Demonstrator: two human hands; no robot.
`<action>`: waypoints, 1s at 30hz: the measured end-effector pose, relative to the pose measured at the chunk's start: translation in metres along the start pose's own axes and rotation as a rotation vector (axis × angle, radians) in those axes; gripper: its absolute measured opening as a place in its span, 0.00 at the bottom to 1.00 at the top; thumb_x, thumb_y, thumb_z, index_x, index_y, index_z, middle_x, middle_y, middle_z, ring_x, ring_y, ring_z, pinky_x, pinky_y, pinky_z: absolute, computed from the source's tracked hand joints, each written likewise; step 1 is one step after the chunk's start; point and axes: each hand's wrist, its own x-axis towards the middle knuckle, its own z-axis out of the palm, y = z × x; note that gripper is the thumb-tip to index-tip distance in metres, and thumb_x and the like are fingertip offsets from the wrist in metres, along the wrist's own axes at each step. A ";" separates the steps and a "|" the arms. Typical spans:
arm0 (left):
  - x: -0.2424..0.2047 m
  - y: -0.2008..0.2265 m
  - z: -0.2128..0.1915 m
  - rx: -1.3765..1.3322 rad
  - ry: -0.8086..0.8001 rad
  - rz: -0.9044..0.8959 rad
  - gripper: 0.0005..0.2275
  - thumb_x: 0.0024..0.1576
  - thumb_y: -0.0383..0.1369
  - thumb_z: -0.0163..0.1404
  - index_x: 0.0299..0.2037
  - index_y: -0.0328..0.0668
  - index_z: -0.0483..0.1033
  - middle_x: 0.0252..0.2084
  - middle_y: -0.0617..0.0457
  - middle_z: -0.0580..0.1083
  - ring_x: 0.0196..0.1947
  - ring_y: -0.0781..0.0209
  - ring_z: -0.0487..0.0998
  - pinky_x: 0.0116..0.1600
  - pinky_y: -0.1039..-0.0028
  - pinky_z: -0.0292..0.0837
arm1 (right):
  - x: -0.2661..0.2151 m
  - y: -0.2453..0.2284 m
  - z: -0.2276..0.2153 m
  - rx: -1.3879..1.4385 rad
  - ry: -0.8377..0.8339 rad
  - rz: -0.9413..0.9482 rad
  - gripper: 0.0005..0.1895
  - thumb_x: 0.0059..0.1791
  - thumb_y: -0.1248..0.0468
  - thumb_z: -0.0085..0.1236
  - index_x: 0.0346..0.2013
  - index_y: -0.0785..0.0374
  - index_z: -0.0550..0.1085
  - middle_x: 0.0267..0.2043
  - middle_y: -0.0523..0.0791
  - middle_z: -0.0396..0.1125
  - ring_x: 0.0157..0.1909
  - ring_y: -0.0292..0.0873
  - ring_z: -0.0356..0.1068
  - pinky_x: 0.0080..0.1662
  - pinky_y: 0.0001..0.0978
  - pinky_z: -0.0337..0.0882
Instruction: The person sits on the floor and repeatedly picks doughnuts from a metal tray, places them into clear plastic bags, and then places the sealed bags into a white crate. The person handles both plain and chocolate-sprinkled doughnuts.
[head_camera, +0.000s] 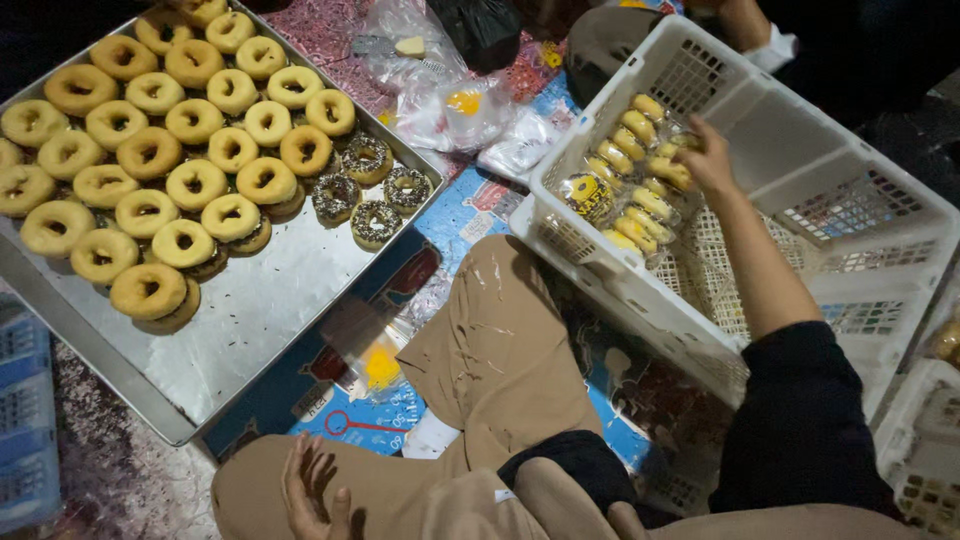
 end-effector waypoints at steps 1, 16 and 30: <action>0.004 0.011 0.002 -0.006 0.024 -0.026 0.38 0.58 0.48 0.52 0.74 0.30 0.54 0.72 0.36 0.61 0.68 0.44 0.67 0.64 0.61 0.67 | 0.001 0.002 0.004 -0.272 0.000 0.037 0.41 0.46 0.57 0.55 0.74 0.60 0.57 0.76 0.54 0.54 0.75 0.59 0.55 0.69 0.61 0.60; -0.008 0.005 0.003 -0.041 0.055 -0.151 0.31 0.57 0.33 0.49 0.72 0.29 0.58 0.66 0.36 0.68 0.65 0.46 0.71 0.67 0.60 0.65 | -0.108 -0.065 0.053 0.624 0.000 0.526 0.44 0.52 0.31 0.17 0.75 0.50 0.51 0.75 0.52 0.51 0.74 0.54 0.55 0.67 0.61 0.57; -0.016 0.026 0.006 -0.015 0.008 -0.144 0.28 0.55 0.28 0.53 0.67 0.32 0.65 0.61 0.39 0.73 0.61 0.51 0.74 0.65 0.61 0.67 | -0.142 -0.083 0.036 0.365 -0.286 0.896 0.62 0.48 0.19 0.28 0.77 0.66 0.38 0.80 0.63 0.35 0.80 0.61 0.40 0.73 0.59 0.44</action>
